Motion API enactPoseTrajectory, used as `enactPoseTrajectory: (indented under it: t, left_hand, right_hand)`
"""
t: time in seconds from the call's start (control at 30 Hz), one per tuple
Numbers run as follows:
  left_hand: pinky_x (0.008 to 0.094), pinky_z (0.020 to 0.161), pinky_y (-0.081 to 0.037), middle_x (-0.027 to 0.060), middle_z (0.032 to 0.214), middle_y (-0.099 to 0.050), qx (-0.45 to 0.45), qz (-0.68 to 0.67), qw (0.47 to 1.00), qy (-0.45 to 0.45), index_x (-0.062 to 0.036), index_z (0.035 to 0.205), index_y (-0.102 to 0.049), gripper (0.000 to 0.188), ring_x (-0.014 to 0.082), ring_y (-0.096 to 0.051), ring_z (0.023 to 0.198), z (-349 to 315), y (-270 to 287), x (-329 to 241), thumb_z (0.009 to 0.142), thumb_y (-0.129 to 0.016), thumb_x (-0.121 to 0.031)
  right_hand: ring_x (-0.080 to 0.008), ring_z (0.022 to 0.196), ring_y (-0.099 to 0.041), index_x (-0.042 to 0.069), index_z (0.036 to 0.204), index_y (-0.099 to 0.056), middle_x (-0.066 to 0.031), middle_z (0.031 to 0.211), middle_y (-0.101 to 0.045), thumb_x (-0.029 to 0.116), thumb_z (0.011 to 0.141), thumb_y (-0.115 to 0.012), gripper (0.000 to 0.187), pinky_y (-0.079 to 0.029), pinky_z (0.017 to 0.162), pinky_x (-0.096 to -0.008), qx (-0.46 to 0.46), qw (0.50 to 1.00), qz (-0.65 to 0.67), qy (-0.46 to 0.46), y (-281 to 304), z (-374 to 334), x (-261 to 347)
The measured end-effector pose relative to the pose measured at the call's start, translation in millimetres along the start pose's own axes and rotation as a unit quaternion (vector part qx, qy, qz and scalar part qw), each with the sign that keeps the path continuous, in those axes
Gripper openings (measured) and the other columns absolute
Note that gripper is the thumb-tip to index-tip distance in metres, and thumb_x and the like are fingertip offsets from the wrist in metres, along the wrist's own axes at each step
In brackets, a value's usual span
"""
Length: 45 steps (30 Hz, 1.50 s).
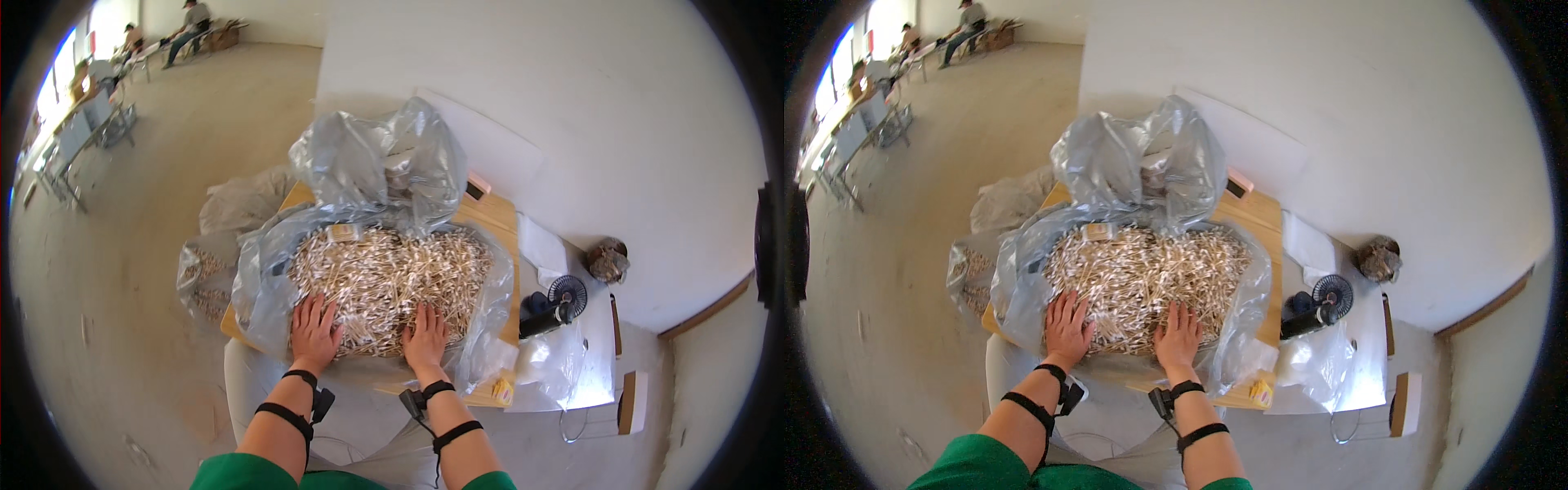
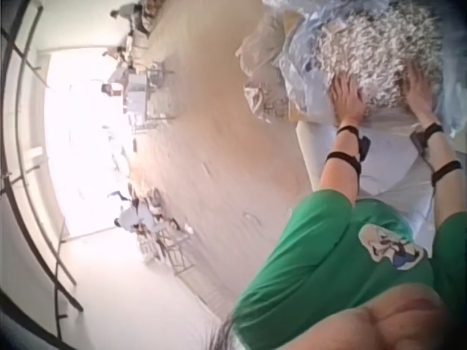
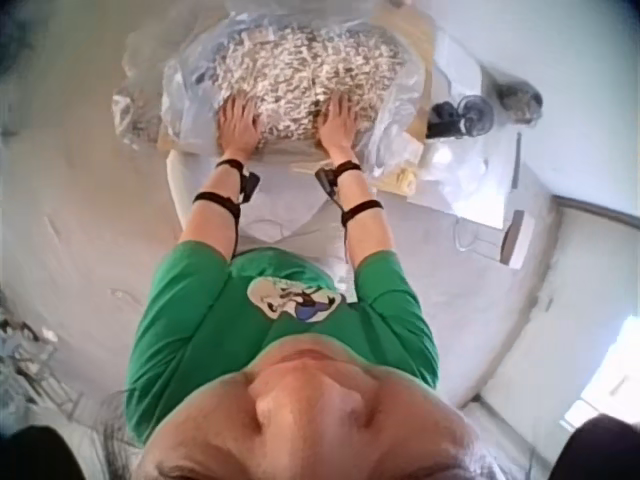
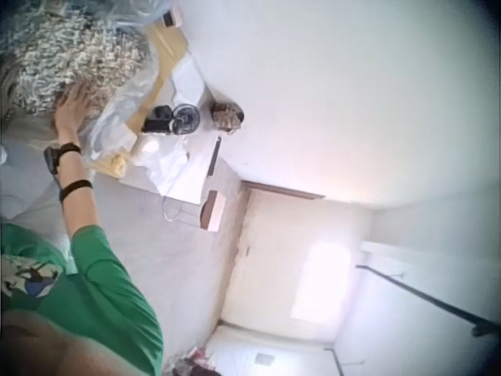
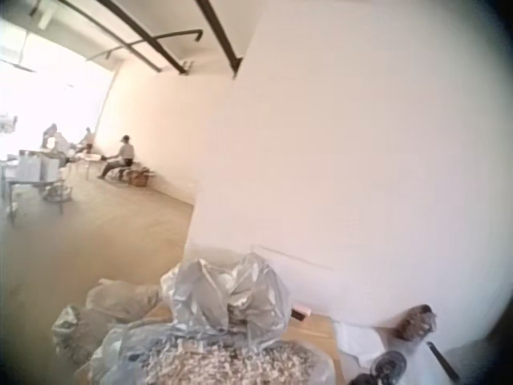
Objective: The person sorts cotton swabs from a large plastic-lined bag, places them into small plastic bags, and stacks the filled bags into cardboard boxes by hand.
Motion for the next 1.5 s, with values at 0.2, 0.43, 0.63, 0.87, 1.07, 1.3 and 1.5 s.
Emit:
enactPoseTrajectory:
  t: [0.2,0.43,0.63,0.87,1.07,1.3,1.5]
  left_hand:
    - [0.049,0.108,-0.024,0.0143,0.138,-0.041,0.008,-0.024,0.999,0.032,-0.011,0.128,-0.05,0.051,0.0338,-0.034,0.129,-9.0,11.8,15.3,0.082,-0.061,-0.029]
    - [0.0478,0.108,-0.024,0.0104,0.139,-0.041,0.015,-0.012,0.999,0.041,-0.0154,0.129,-0.05,0.05,0.0299,-0.033,0.131,-9.3,-4.7,14.1,0.083,-0.058,-0.035]
    - [0.0481,0.108,-0.024,0.0105,0.14,-0.039,0.029,-0.022,0.999,0.035,-0.0154,0.129,-0.05,0.052,0.0296,-0.033,0.131,-10.1,-5.1,13.9,0.082,-0.059,-0.036]
    - [0.049,0.108,-0.023,0.0111,0.138,-0.041,0.012,-0.047,0.998,0.035,-0.0145,0.128,-0.051,0.051,0.0307,-0.033,0.131,-10.0,-3.7,14.9,0.082,-0.06,-0.034]
    - [0.0481,0.108,-0.024,0.011,0.14,-0.04,0.026,-0.027,0.999,0.035,-0.0145,0.129,-0.05,0.05,0.0312,-0.034,0.13,-11.3,-2.7,17.0,0.084,-0.059,-0.034]
    - [0.0492,0.108,-0.023,0.0141,0.14,-0.039,0.008,-0.004,1.0,-0.003,-0.0105,0.129,-0.049,0.05,0.0339,-0.032,0.131,-8.9,-2.1,8.5,0.085,-0.057,-0.033]
    - [0.048,0.104,-0.027,0.0147,0.137,-0.042,0.037,-0.063,0.997,0.029,-0.0095,0.117,-0.058,0.039,0.0351,-0.036,0.127,6.7,-5.0,12.6,0.084,-0.059,-0.03]
  right_hand:
    - [-0.036,0.12,-0.042,0.007,0.119,-0.056,-0.0144,0.13,-0.047,0.015,0.077,-0.06,0.043,-0.033,0.101,-0.0483,-0.069,0.996,0.043,0.039,57.9,33.2,30.7]
    - [-0.0331,0.118,-0.045,0.008,0.106,-0.064,-0.0119,0.122,-0.055,0.012,0.082,-0.059,0.025,-0.033,0.102,-0.0454,0.002,0.964,0.158,0.216,25.6,127.2,122.8]
    - [-0.0345,0.129,-0.035,0.011,0.107,-0.065,-0.0149,0.136,-0.043,0.021,0.088,-0.054,0.024,-0.032,0.105,-0.0433,0.079,0.952,0.052,0.29,-21.3,155.7,183.6]
    - [-0.0317,0.123,-0.043,0.002,0.112,-0.061,-0.0144,0.135,-0.045,0.02,0.093,-0.048,0.029,-0.037,0.101,-0.0399,0.044,0.959,0.103,0.259,-7.7,167.2,170.2]
    - [-0.0304,0.097,-0.06,-0.002,0.116,-0.059,-0.0158,0.123,-0.054,0.011,0.09,-0.055,0.029,-0.051,0.08,-0.0346,-0.109,0.945,0.244,0.186,57.6,125.5,127.8]
    - [-0.0159,0.079,-0.057,-0.001,0.114,-0.051,-0.0074,0.095,-0.057,-0.01,0.082,-0.057,0.034,-0.051,0.069,-0.0283,-0.073,0.645,0.713,-0.264,7.7,28.0,27.1]
    - [-0.0183,0.078,-0.058,0.005,0.112,-0.048,-0.0092,0.094,-0.056,-0.014,0.078,-0.055,0.04,-0.051,0.068,-0.0306,-0.07,0.566,0.77,-0.286,8.1,-8.9,6.4]
Point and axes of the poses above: each hand's wrist, its own z-axis towards the middle knuckle, its own y-axis out of the back of the hand, x = y × z, the point moved 7 cm from there along z, towards the middle knuckle
